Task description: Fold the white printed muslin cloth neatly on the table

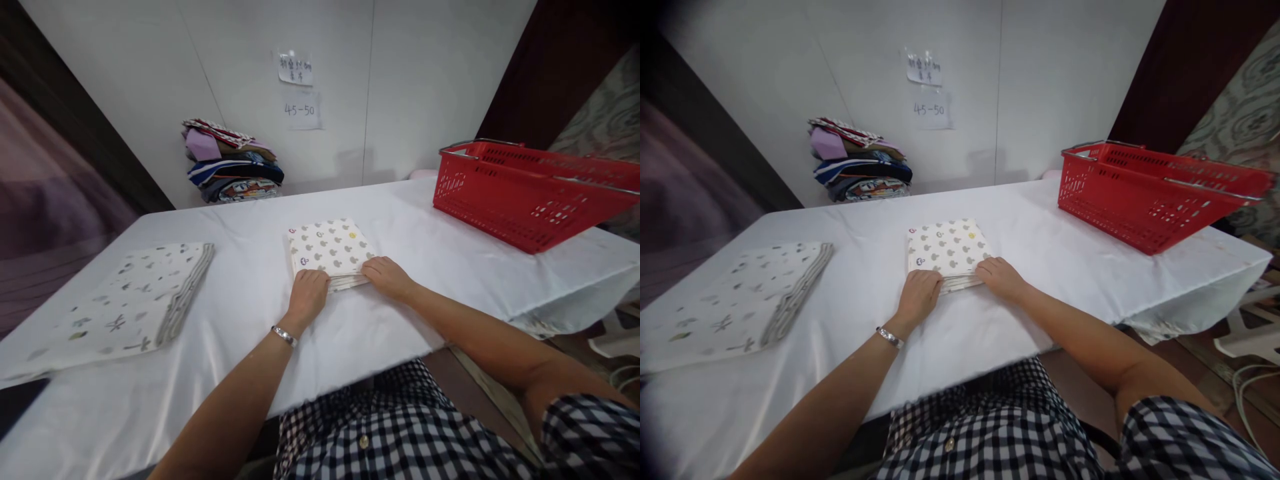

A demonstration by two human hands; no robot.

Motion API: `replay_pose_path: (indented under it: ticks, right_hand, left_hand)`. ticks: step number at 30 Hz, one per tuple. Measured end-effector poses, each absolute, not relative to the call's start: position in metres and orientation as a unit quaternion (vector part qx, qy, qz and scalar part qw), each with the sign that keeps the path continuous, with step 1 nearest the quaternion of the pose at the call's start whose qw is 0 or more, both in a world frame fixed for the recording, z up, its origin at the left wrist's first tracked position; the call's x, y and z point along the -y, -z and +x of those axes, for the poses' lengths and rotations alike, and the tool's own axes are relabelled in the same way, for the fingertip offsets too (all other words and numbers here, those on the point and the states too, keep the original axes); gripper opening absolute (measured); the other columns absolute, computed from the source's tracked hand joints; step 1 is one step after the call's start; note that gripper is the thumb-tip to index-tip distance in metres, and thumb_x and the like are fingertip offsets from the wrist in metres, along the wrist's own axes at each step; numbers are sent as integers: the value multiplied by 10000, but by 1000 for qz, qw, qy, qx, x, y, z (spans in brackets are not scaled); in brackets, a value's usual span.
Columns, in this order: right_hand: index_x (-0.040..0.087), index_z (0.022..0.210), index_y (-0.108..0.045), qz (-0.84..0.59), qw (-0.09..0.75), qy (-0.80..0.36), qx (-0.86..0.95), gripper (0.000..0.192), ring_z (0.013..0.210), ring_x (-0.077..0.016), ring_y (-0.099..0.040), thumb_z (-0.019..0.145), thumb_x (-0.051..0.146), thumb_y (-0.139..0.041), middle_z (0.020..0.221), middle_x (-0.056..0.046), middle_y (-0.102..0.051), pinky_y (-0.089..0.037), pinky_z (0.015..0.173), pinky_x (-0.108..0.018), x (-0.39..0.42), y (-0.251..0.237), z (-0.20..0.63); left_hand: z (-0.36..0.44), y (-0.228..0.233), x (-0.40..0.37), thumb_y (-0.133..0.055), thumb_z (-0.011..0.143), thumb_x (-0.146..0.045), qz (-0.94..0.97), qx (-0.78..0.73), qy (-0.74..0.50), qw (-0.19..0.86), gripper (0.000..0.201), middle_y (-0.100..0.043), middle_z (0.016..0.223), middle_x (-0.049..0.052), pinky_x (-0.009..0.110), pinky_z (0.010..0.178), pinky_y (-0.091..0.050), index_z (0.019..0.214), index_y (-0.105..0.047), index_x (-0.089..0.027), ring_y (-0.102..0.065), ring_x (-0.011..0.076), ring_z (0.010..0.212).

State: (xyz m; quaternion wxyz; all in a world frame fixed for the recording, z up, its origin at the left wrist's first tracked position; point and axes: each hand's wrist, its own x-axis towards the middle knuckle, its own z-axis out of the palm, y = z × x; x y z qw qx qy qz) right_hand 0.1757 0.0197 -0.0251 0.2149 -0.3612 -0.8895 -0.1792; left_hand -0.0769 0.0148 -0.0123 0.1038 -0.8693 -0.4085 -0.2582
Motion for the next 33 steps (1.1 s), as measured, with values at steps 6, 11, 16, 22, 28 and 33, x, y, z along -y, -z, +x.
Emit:
replay_pose_path:
  ticks: [6, 11, 16, 22, 28, 33]
  right_hand:
    - [144, 950, -611, -372, 202, 169, 890, 210, 851, -202, -506, 879, 91, -421, 955, -96, -642, -364, 724, -314, -24, 19, 165]
    - [141, 952, -613, -391, 193, 111, 893, 199, 836, -195, -518, 911, 161, -419, 921, -88, -644, -379, 722, -304, -29, 12, 163]
    - [167, 981, -605, -405, 182, 83, 892, 196, 843, -189, -530, 919, 192, -421, 922, -76, -646, -387, 723, -299, -29, 6, 163]
    - [152, 977, -607, -403, 184, 100, 891, 182, 832, -190, -525, 909, 175, -440, 921, -84, -642, -385, 709, -302, -26, 7, 159]
    - [157, 924, -622, -366, 232, 143, 890, 206, 835, -192, -492, 910, 149, -417, 945, -93, -628, -377, 722, -309, -24, 14, 157]
    - [155, 906, -628, -355, 241, 148, 891, 236, 790, -188, -487, 893, 104, -399, 872, -88, -620, -375, 706, -309, -26, 18, 159]
  left_hand:
    - [-77, 11, -14, -427, 895, -169, -869, 411, 256, 101, 148, -636, 817, 47, 361, 773, -382, 832, -560, -179, -561, 197, 805]
    - [-76, 10, -14, -455, 885, -165, -870, 390, 273, 132, 149, -644, 1003, 64, 375, 823, -380, 929, -595, -189, -561, 206, 909]
    - [-67, 10, -18, -464, 869, -126, -873, 376, 258, 172, 172, -608, 1117, 84, 409, 871, -366, 899, -619, -195, -533, 230, 995]
    - [-56, 7, -17, -457, 862, -96, -879, 362, 256, 176, 186, -609, 1070, 76, 397, 868, -370, 804, -612, -181, -519, 224, 986]
    - [-61, 9, -13, -447, 867, -96, -886, 343, 264, 164, 189, -627, 919, 56, 379, 850, -372, 790, -596, -183, -529, 200, 900]
    - [-61, 9, -13, -442, 872, -125, -886, 353, 258, 152, 173, -616, 795, 49, 384, 839, -371, 792, -585, -181, -536, 190, 793]
